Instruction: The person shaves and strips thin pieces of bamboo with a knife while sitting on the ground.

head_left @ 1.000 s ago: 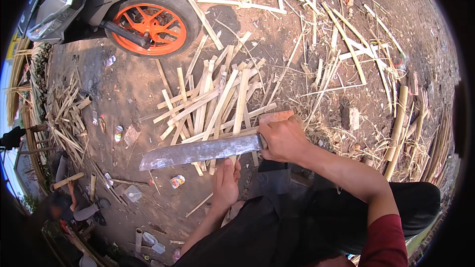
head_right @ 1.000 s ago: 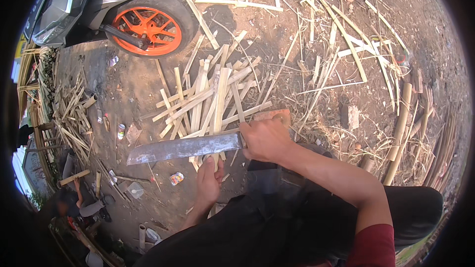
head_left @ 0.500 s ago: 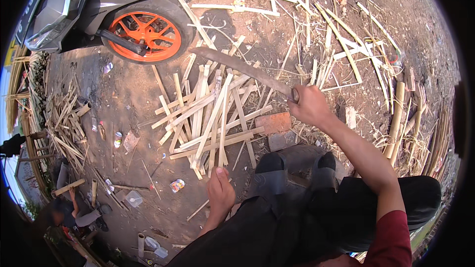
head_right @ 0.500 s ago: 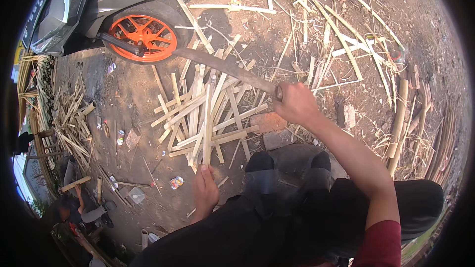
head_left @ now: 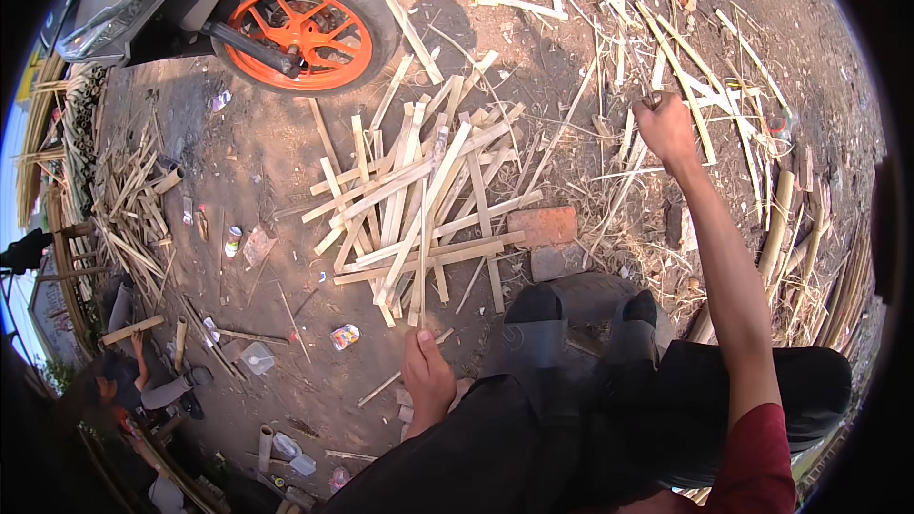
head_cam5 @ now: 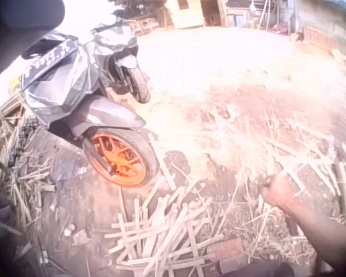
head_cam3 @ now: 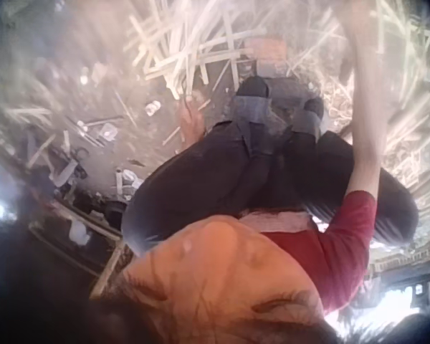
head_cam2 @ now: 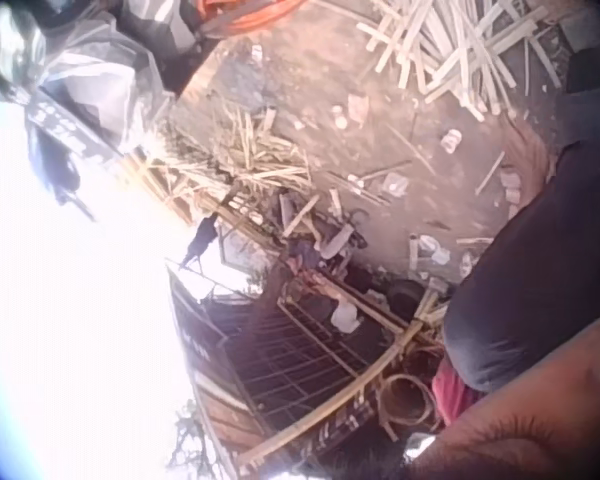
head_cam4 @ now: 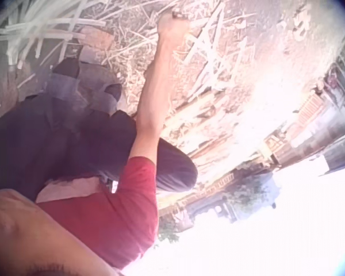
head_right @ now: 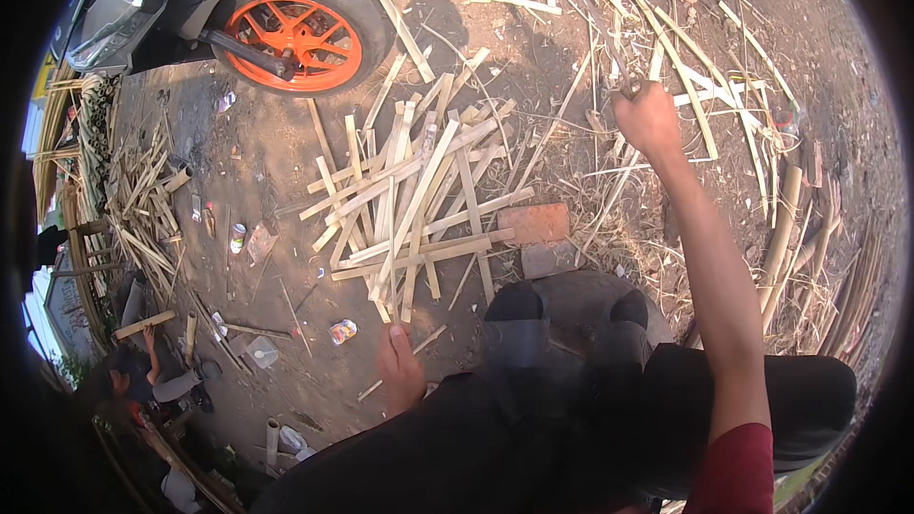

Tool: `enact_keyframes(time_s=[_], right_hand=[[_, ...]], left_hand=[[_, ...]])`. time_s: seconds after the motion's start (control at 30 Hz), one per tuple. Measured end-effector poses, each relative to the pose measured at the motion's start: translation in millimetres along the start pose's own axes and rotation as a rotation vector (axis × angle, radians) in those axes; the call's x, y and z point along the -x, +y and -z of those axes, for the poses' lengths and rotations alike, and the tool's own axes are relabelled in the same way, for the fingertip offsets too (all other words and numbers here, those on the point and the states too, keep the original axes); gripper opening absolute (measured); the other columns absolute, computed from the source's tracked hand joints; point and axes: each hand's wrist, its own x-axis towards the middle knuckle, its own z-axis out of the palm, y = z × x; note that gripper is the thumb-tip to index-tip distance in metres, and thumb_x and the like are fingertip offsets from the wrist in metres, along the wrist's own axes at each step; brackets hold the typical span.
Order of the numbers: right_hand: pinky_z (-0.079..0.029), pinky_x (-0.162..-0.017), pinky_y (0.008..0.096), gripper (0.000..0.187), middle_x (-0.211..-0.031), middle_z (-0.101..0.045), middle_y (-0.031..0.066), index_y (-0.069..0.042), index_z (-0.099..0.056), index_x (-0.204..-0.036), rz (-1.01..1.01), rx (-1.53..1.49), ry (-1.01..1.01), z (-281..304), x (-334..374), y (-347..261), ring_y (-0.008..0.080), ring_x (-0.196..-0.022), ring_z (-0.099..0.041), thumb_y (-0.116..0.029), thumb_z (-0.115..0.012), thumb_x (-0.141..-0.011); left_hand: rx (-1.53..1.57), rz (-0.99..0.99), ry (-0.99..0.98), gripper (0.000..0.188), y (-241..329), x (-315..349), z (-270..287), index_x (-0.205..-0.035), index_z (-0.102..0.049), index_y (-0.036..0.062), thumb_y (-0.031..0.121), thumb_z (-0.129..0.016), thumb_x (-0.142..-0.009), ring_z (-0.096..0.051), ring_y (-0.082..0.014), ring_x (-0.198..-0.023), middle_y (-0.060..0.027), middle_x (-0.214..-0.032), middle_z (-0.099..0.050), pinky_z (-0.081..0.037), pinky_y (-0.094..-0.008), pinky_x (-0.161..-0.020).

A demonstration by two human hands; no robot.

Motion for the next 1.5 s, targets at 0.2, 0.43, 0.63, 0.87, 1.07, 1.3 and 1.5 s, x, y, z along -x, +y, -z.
enact_keyframes(time_s=[0.2,0.43,0.63,0.87,1.07,1.3,1.5], right_hand=[[-0.054,-0.061,0.0488,0.026,-0.070,-0.066,0.0169,-0.004,-0.063,-0.082,0.656,0.009,-0.381,-37,142,-70,0.0395,-0.065,-0.067,-0.025,-0.072,-0.070],[-0.052,-0.058,0.0486,0.035,-0.073,-0.067,0.0117,-0.006,-0.061,-0.085,0.866,0.074,-0.372,-41,164,-63,0.0347,-0.066,-0.068,-0.029,-0.075,-0.062],[-0.044,-0.055,0.0463,0.037,-0.065,-0.061,0.0057,-0.010,-0.060,-0.081,0.916,0.019,-0.361,-44,181,-66,0.0300,-0.059,-0.063,-0.031,-0.077,-0.056],[-0.047,-0.057,0.0492,0.032,-0.068,-0.064,0.0101,-0.007,-0.060,-0.078,0.939,0.203,-0.295,-48,150,-56,0.0314,-0.063,-0.066,-0.029,-0.076,-0.061],[-0.060,-0.077,0.0475,0.035,-0.083,-0.069,0.0310,0.011,-0.067,-0.088,-0.046,0.115,0.003,-28,-51,23,0.0422,-0.080,-0.072,-0.023,-0.059,-0.083],[-0.056,-0.069,0.0503,0.026,-0.067,-0.065,0.0277,0.000,-0.069,-0.092,0.526,-0.036,-0.191,-46,72,-33,0.0434,-0.066,-0.068,-0.021,-0.065,-0.077],[-0.050,-0.060,0.0470,0.028,-0.065,-0.065,0.0103,-0.008,-0.064,-0.081,0.928,0.163,-0.374,-40,157,-62,0.0325,-0.064,-0.068,-0.027,-0.073,-0.063]], left_hand=[[0.816,0.431,-0.517,0.020,69,-45,-7,-0.094,-0.049,0.0078,0.024,-0.045,-0.106,-0.045,-0.0080,-0.055,-0.0030,-0.070,-0.051,-0.037,-0.0234,-0.050],[0.982,0.540,-0.707,0.025,81,-49,6,-0.104,-0.052,0.0047,0.028,-0.043,-0.107,-0.037,-0.0093,-0.048,-0.0021,-0.061,-0.043,-0.032,-0.0252,-0.046],[1.000,0.639,-0.763,0.024,82,-49,1,-0.105,-0.052,0.0053,0.025,-0.040,-0.108,-0.036,-0.0083,-0.049,-0.0012,-0.063,-0.043,-0.031,-0.0249,-0.044],[1.007,0.586,-0.748,0.030,73,-50,11,-0.094,-0.049,0.0070,0.030,-0.037,-0.109,-0.031,-0.0068,-0.045,0.0006,-0.063,-0.041,-0.026,-0.0241,-0.040],[0.915,0.592,-0.839,0.033,36,-25,44,-0.091,-0.048,0.0098,0.037,-0.039,-0.108,-0.028,-0.0055,-0.043,0.0036,-0.058,-0.033,-0.022,-0.0227,-0.038],[0.945,0.595,-0.661,0.032,64,-67,20,-0.093,-0.049,0.0081,0.034,-0.038,-0.109,-0.030,-0.0056,-0.045,0.0023,-0.060,-0.036,-0.026,-0.0224,-0.039],[1.034,0.565,-0.835,0.033,78,-69,12,-0.087,-0.044,0.0090,0.034,-0.041,-0.108,-0.028,-0.0063,-0.044,0.0018,-0.059,-0.034,-0.023,-0.0228,-0.038]])
